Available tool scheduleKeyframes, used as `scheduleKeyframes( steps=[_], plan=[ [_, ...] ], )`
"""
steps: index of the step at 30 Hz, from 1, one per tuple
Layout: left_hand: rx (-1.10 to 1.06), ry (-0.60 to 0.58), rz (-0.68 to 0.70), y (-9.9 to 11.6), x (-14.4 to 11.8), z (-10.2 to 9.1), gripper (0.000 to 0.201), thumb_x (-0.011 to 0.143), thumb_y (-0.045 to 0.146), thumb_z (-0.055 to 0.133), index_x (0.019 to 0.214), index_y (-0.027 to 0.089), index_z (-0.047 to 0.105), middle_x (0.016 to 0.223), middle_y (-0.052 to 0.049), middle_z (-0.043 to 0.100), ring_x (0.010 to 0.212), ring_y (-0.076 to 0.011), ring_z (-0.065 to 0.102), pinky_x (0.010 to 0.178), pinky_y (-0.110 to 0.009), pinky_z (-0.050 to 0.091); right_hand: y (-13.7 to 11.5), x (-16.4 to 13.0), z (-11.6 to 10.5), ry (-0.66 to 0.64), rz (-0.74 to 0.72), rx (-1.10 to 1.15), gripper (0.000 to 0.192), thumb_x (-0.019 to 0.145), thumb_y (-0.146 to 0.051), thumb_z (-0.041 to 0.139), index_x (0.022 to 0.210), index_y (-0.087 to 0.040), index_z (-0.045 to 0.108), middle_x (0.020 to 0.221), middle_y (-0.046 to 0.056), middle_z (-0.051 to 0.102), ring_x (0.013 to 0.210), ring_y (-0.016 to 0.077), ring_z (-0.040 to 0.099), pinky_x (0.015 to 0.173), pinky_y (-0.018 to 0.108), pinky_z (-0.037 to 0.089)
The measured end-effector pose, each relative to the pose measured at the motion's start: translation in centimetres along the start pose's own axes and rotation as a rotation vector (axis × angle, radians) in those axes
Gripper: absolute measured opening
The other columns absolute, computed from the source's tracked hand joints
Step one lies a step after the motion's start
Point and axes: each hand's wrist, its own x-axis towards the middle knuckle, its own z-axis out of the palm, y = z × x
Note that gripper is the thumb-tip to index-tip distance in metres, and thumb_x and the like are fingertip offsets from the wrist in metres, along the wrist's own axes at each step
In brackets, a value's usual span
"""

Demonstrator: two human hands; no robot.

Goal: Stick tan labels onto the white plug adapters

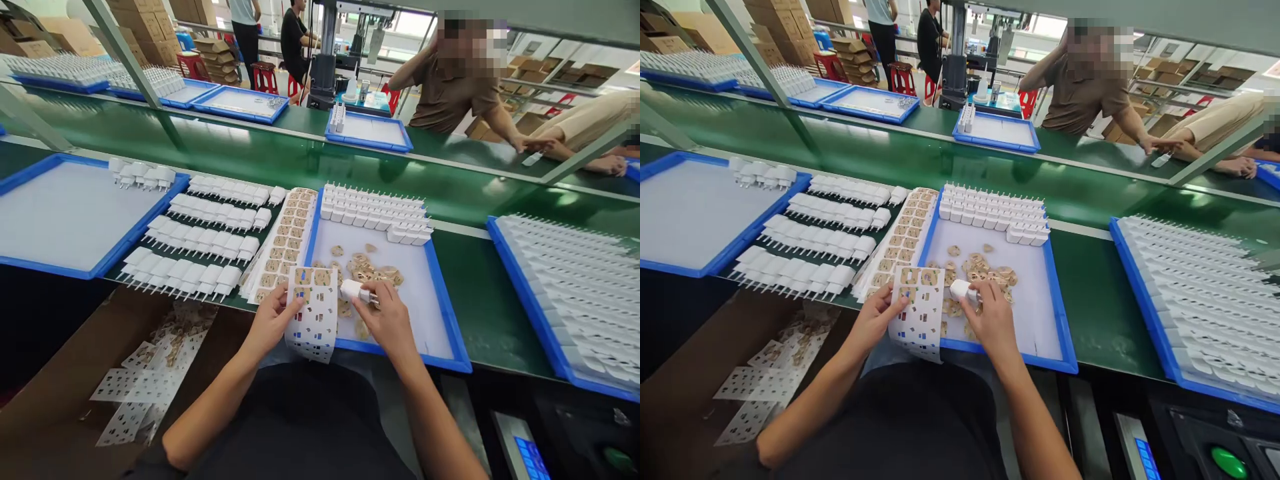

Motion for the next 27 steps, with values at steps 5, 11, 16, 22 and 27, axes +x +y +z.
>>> scheduleKeyframes(
  steps=[5, 11, 16, 22, 27],
  plan=[
    [0.057, -0.086, 0.052, 0.2, -0.1, 0.0, 0.04, 0.085, 0.051, 0.072, 0.102, 0.016, 0.065, 0.081, -0.003, 0.071, 0.066, -0.0135, 0.06, 0.064, -0.024, 0.048, -2.3, -1.6, 0.5, 0.133, -0.048, -0.061, 0.007, 0.096, -0.03, 0.062, 0.096, -0.023, 0.064, 0.095, 0.008, 0.064, 0.093, 0.0257, 0.064, 0.083, 0.042, 0.053],
    [0.021, -0.196, 0.064, 0.2, -0.3, 0.6, 0.037, 0.087, 0.046, 0.072, 0.105, 0.015, 0.067, 0.089, -0.006, 0.073, 0.073, -0.015, 0.063, 0.068, -0.025, 0.05, -6.3, -0.2, -0.1, 0.203, -0.206, 0.0, 0.016, 0.093, -0.022, 0.067, 0.109, -0.026, 0.07, 0.101, 0.007, 0.068, 0.096, 0.0255, 0.064, 0.087, 0.043, 0.05],
    [-0.074, -0.202, 0.031, 0.5, -0.5, 1.0, 0.043, 0.081, 0.045, 0.078, 0.109, 0.014, 0.068, 0.09, -0.007, 0.073, 0.074, -0.0162, 0.064, 0.07, -0.027, 0.052, -6.8, -0.3, 1.5, 0.164, -0.202, -0.017, 0.018, 0.093, -0.025, 0.069, 0.111, -0.027, 0.073, 0.098, 0.006, 0.071, 0.096, 0.0247, 0.063, 0.087, 0.042, 0.048],
    [0.043, -0.133, 0.04, 1.2, 0.0, 1.2, 0.046, 0.088, 0.06, 0.063, 0.092, 0.014, 0.069, 0.081, -0.004, 0.069, 0.072, -0.017, 0.061, 0.066, -0.027, 0.05, -6.8, -0.6, 2.3, 0.198, -0.239, 0.02, 0.015, 0.093, -0.018, 0.067, 0.103, -0.028, 0.073, 0.092, 0.004, 0.075, 0.089, 0.0226, 0.066, 0.084, 0.04, 0.047],
    [0.258, -0.079, 0.104, 2.6, 1.3, 0.7, 0.048, 0.09, 0.059, 0.058, 0.069, 0.017, 0.056, 0.063, 0.002, 0.053, 0.062, -0.0124, 0.047, 0.059, -0.024, 0.04, -7.2, -0.8, 2.0, 0.193, -0.344, 0.112, 0.015, 0.092, -0.016, 0.067, 0.101, -0.028, 0.071, 0.091, 0.003, 0.075, 0.085, 0.0212, 0.066, 0.081, 0.039, 0.049]
  ],
)
